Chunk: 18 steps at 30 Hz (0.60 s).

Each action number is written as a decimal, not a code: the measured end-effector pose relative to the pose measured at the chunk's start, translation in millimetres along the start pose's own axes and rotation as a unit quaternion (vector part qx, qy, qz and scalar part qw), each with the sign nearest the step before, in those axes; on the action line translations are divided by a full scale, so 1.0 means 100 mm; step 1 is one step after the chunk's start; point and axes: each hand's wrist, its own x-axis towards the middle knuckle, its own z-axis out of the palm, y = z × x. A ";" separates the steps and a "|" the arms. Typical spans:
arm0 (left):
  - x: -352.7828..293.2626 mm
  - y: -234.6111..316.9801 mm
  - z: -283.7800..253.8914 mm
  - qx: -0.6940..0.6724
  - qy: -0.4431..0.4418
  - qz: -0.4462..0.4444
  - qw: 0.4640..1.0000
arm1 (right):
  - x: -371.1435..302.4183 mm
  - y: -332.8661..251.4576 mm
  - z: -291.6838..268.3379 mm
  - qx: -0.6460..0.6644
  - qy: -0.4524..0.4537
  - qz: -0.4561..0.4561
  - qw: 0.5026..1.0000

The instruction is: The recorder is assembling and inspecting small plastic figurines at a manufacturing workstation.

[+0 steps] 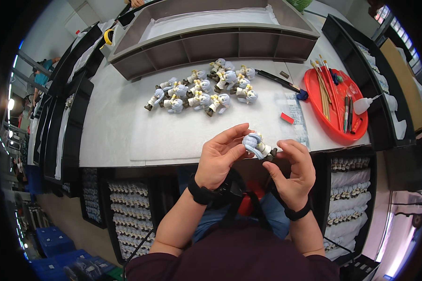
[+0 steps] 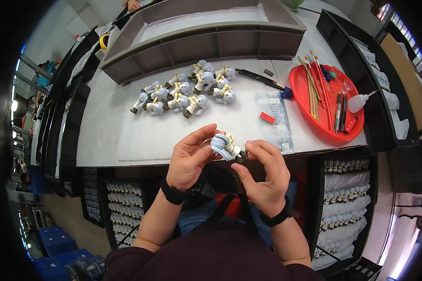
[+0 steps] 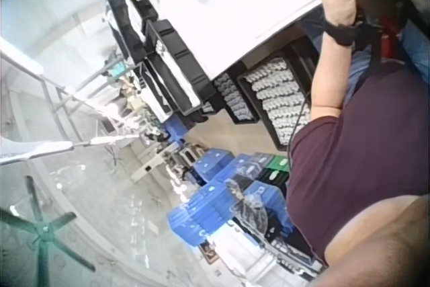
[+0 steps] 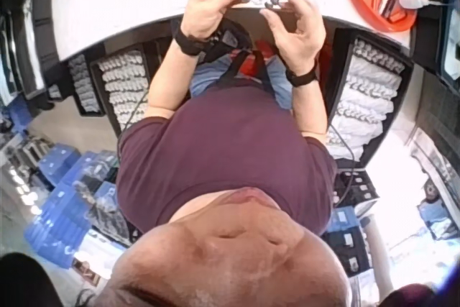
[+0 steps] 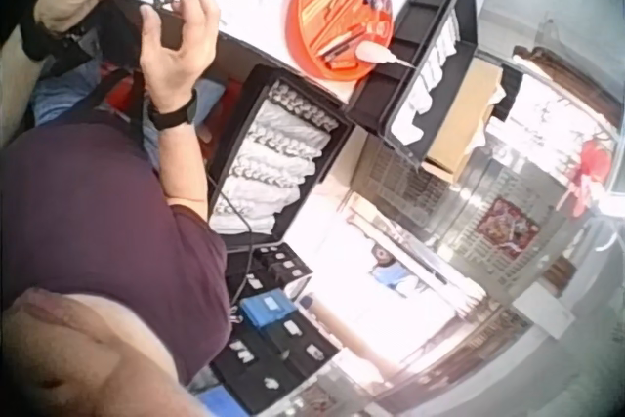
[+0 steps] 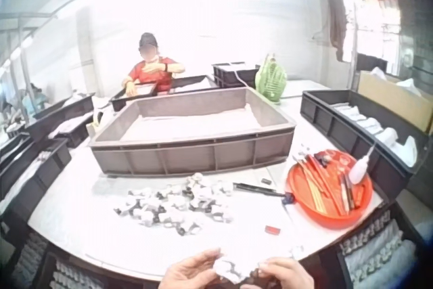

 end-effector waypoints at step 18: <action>0.01 -0.27 0.54 0.354 -0.175 0.065 0.916 | -0.44 0.19 -1.06 0.120 -0.097 0.143 0.978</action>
